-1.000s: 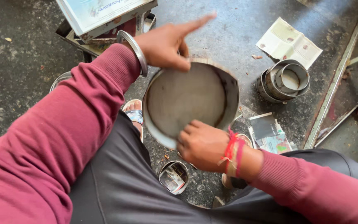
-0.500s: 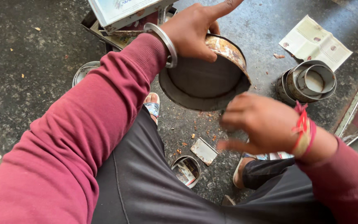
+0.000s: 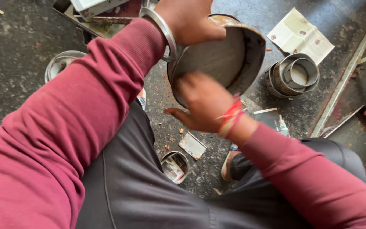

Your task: The person scrubs the interior of metal containers using a piece of sandpaper and then lines them with newspaper. They repeat this process for multiple containers, placing the cleaned and lined containers into a stack.

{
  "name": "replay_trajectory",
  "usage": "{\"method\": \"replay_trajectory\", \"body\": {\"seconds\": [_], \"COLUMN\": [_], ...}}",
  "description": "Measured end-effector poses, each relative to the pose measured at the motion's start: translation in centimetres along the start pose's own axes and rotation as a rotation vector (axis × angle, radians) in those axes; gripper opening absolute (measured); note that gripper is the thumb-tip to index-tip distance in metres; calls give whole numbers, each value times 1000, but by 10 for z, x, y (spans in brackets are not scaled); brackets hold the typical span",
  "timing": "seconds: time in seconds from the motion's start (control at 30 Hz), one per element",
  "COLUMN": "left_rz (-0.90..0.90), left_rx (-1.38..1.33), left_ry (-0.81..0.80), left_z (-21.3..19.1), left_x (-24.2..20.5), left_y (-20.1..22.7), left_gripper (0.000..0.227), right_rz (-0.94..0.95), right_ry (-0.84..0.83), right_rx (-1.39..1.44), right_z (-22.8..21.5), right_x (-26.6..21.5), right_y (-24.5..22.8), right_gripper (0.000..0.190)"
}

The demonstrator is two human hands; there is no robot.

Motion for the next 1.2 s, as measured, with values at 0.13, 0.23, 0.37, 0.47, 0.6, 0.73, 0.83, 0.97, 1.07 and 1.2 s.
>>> {"method": "replay_trajectory", "body": {"seconds": [0.13,0.23,0.37,0.47,0.6,0.73,0.83,0.97,1.07,1.2], "left_rz": [-221,-187,-274,-111,75,106,-181,-151,-238,-146], "left_rx": [-164,-213,-423,-904,-929,-753,-746,-593,-677,-838], "left_ry": [-288,-374,-412,-307,-27,263,449,617,491,164], "left_z": [22,30,41,49,23,1,13,14,20,24], "left_x": [9,3,-8,-7,-3,10,18,14,13,-2], "left_y": [-26,-37,-46,-21,18,51,45,29,2,-35], "left_gripper": [56,49,55,51,45,40,41,35,31,28], "right_rz": [-7,-87,-102,-74,81,158,211,278,253,132], "right_ry": [-100,-240,-236,-101,216,458,530,515,357,-122], "right_rx": [-38,39,87,56,38,114,79,177,199,134], "right_z": [30,40,32,13,-40,-85,-72,-39,-18,27], "right_x": [0,-20,-42,-49,-47,-39,-16,-2,-4,-15], "right_y": [-5,-5,0,14,52,85,93,99,96,71], "right_gripper": [17,16,18,30,23,12,17,16,12,12]}}
Point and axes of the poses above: each hand's wrist, its own x-axis towards the middle knuckle, its own z-axis out of the palm, y = z × x, the point moved 6 cm from there along x, towards the middle knuckle, and after that the axes turned 10 degrees about -y, right-handed, at the moved point
